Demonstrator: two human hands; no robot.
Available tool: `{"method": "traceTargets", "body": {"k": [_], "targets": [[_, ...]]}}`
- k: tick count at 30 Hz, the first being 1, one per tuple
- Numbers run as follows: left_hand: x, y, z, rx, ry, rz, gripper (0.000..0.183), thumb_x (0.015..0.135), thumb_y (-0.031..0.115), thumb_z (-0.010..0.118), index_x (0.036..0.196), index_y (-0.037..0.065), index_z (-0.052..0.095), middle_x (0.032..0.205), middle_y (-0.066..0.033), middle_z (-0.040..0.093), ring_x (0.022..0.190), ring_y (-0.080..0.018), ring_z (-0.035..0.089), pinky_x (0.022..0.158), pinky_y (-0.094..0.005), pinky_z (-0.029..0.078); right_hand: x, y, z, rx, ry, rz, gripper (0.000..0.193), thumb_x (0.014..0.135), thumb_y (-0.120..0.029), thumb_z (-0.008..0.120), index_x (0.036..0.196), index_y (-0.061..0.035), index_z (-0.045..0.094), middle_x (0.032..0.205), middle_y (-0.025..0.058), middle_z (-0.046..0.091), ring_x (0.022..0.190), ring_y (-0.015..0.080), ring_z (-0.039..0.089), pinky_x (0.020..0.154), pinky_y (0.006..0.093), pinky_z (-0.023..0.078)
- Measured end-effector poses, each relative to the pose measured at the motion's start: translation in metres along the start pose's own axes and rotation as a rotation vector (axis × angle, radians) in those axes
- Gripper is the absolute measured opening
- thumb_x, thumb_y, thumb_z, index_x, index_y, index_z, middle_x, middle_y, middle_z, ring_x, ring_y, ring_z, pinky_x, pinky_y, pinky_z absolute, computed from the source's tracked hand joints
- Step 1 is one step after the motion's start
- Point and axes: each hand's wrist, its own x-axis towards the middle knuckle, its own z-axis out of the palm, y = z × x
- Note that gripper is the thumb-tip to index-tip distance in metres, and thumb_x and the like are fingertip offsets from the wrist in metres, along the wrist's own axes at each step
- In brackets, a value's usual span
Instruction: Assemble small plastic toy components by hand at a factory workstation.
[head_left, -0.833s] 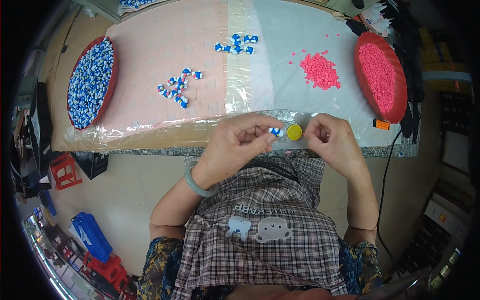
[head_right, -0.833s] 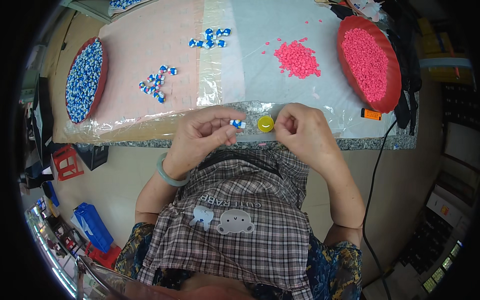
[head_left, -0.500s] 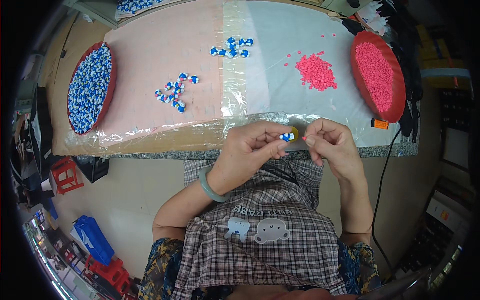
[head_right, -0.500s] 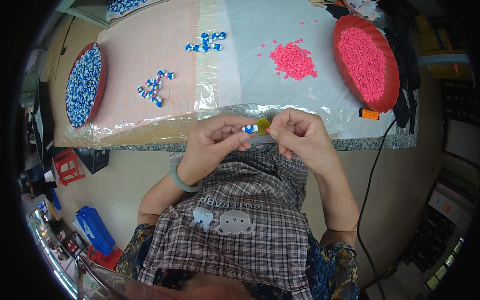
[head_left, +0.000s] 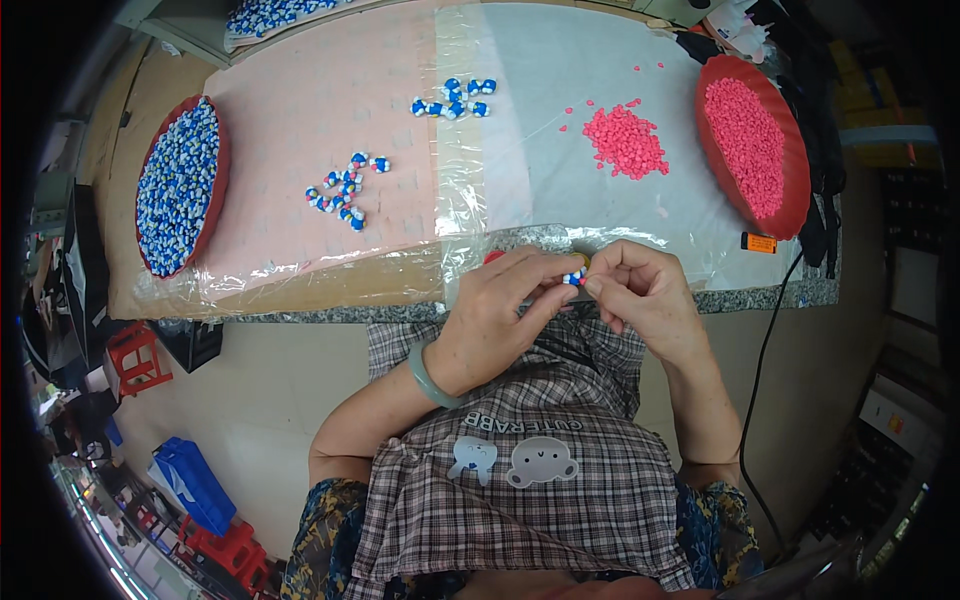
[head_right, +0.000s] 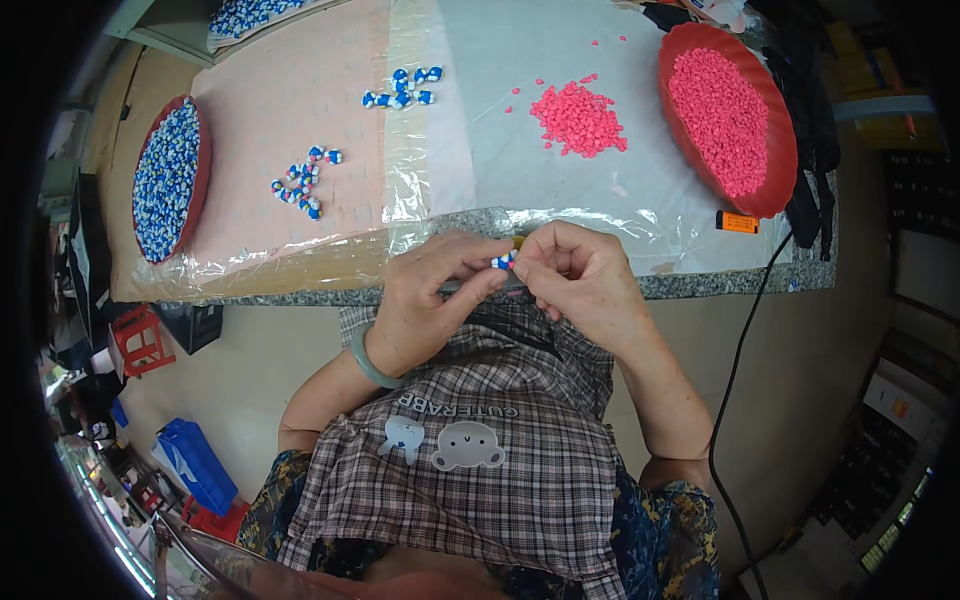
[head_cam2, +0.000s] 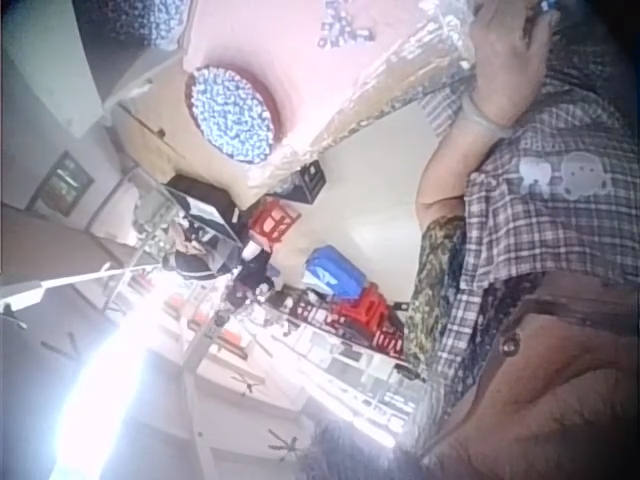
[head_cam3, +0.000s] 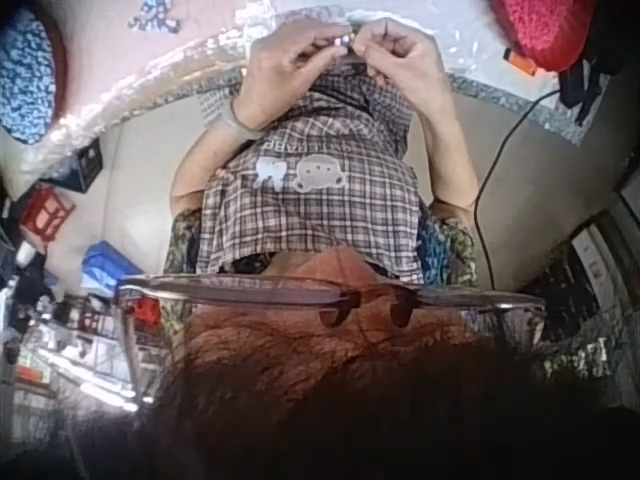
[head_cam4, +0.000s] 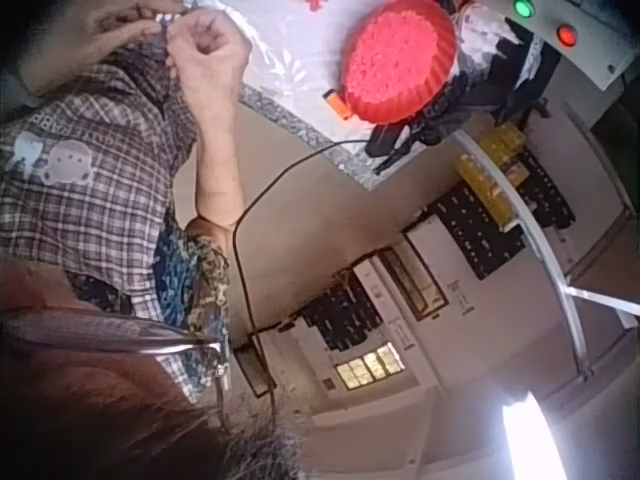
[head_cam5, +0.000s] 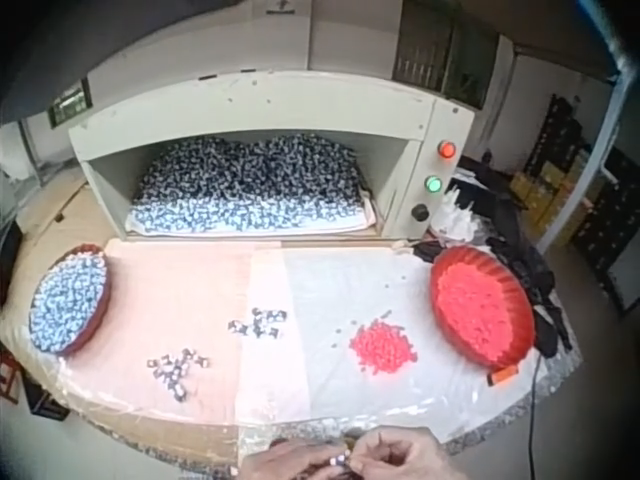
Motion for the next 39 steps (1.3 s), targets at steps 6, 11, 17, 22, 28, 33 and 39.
{"method": "traceTargets", "body": {"k": [6, 11, 17, 22, 28, 33, 39], "targets": [[0.001, -0.002, 0.001, 0.145, 0.021, 0.155, 0.028, 0.084, -0.001, 0.076, 0.111, 0.0, 0.07, 0.096, -0.0137, 0.071, 0.081, -0.0237, 0.071, 0.068, -0.0308, 0.059, 0.0, 0.002, 0.004, -0.035, 0.047, 0.0, 0.008, 0.093, -0.005, 0.069, 0.091, -0.0025, 0.062, 0.075, -0.0019, 0.06, 0.058, 0.0023, 0.054, 0.048, 0.0175, 0.043], [0.002, -0.003, 0.007, 0.281, 0.129, 0.33, 0.03, 0.082, -0.003, 0.076, 0.112, -0.001, 0.07, 0.096, -0.0143, 0.071, 0.082, -0.0246, 0.071, 0.069, -0.0317, 0.06, -0.003, 0.008, 0.018, -0.161, 0.205, -0.222, 0.009, 0.092, -0.004, 0.071, 0.089, -0.0027, 0.062, 0.074, -0.0017, 0.061, 0.058, 0.0021, 0.054, 0.047, 0.0177, 0.041], [0.004, 0.004, -0.008, 0.09, 0.034, 0.035, 0.028, 0.089, -0.004, 0.069, 0.117, -0.002, 0.068, 0.094, -0.0111, 0.07, 0.085, -0.0169, 0.071, 0.075, -0.0268, 0.059, 0.004, 0.008, -0.002, 0.249, -0.011, -0.125, 0.012, 0.1, -0.011, 0.061, 0.095, 0.0001, 0.062, 0.074, 0.0018, 0.059, 0.056, 0.0057, 0.053, 0.046, 0.0197, 0.039], [0.006, 0.002, -0.013, -0.37, 0.024, -0.28, 0.026, 0.096, -0.002, 0.064, 0.122, -0.003, 0.066, 0.097, -0.0062, 0.069, 0.088, -0.0115, 0.068, 0.079, -0.0245, 0.056, 0.004, 0.015, -0.012, 0.523, -0.142, -0.069, 0.021, 0.104, -0.019, 0.055, 0.102, 0.0008, 0.059, 0.088, 0.0055, 0.057, 0.061, 0.0075, 0.051, 0.045, 0.0195, 0.037], [0.006, 0.004, -0.017, -0.628, -0.012, -0.37, 0.023, 0.096, 0.001, 0.066, 0.119, -0.003, 0.065, 0.095, -0.0086, 0.07, 0.083, -0.0108, 0.067, 0.073, -0.0233, 0.055, 0.005, 0.019, -0.024, 0.622, -0.204, -0.046, 0.019, 0.104, -0.019, 0.055, 0.103, -0.0013, 0.058, 0.092, 0.0058, 0.055, 0.062, 0.0077, 0.049, 0.045, 0.0201, 0.036], [0.004, 0.002, -0.034, -0.565, 0.07, -0.354, 0.017, 0.094, 0.004, 0.071, 0.11, -0.001, 0.068, 0.093, -0.0038, 0.069, 0.078, -0.0064, 0.063, 0.068, -0.0213, 0.052, 0.008, 0.016, -0.038, 0.318, -0.03, -0.135, 0.018, 0.102, -0.019, 0.059, 0.101, -0.0013, 0.061, 0.086, 0.0027, 0.058, 0.064, 0.0073, 0.051, 0.049, 0.0211, 0.039], [0.011, -0.022, -0.097, 0.309, 0.35, -0.015, 0.018, 0.088, 0.0, 0.071, 0.106, 0.0, 0.067, 0.091, -0.007, 0.068, 0.074, -0.0125, 0.064, 0.066, -0.0253, 0.052, 0.029, 0.02, -0.079, -0.734, 0.666, -0.499, 0.019, 0.093, -0.002, 0.065, 0.111, 0.0008, 0.067, 0.088, 0.0023, 0.061, 0.072, 0.0097, 0.057, 0.065, 0.0247, 0.046]]}}
